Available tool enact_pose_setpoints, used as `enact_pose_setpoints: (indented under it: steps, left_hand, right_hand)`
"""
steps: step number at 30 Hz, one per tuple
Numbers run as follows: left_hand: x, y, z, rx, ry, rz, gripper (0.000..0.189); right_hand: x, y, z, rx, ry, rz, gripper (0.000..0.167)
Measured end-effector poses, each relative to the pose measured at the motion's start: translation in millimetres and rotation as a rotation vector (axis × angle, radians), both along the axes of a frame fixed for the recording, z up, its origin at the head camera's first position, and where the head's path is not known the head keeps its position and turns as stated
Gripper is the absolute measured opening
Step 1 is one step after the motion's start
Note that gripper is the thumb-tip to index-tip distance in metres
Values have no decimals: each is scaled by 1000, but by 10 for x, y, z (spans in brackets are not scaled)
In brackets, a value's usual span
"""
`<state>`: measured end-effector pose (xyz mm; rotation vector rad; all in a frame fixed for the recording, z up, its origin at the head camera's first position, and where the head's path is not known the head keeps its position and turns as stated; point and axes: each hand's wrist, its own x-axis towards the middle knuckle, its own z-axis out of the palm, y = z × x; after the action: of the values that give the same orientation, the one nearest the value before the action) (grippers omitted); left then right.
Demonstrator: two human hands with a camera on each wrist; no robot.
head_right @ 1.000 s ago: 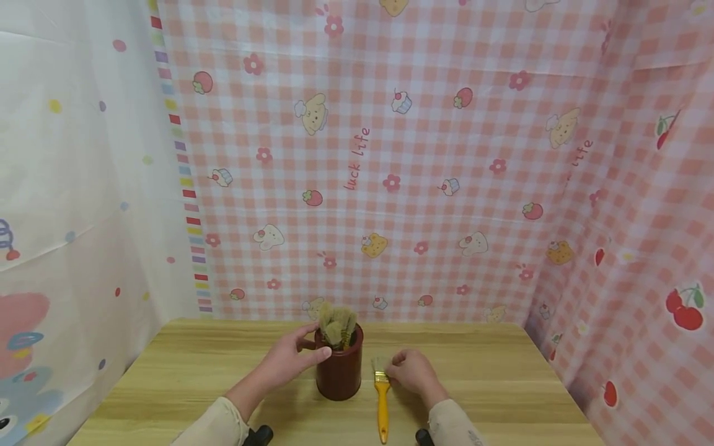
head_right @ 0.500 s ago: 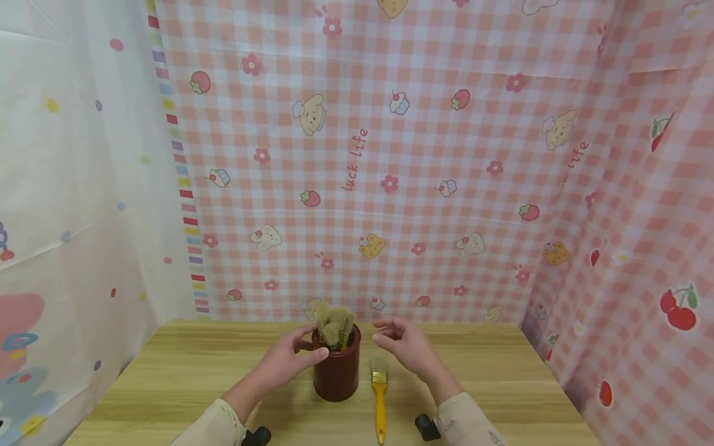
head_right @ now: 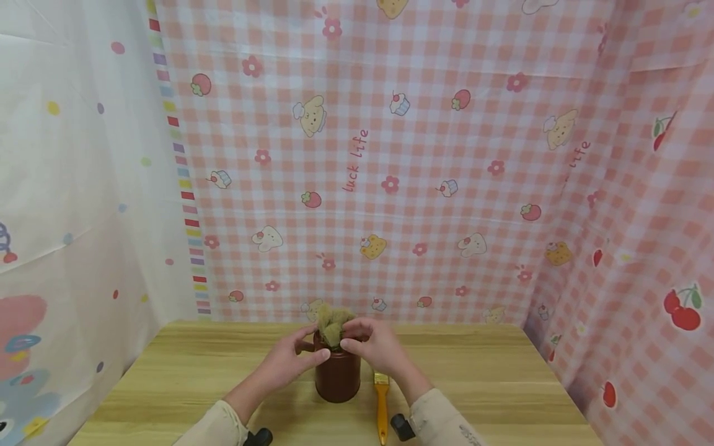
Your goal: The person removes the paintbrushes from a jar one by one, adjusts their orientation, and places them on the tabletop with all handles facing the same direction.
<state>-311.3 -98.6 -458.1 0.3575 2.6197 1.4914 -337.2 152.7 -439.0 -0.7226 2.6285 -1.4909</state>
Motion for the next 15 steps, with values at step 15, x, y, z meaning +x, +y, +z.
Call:
enact_pose_setpoints:
  steps: [15]
  left_hand:
    - [30, 3, 30, -11, -15, 7, 86]
  right_hand:
    - [1, -81, -11, 6, 28, -7, 30]
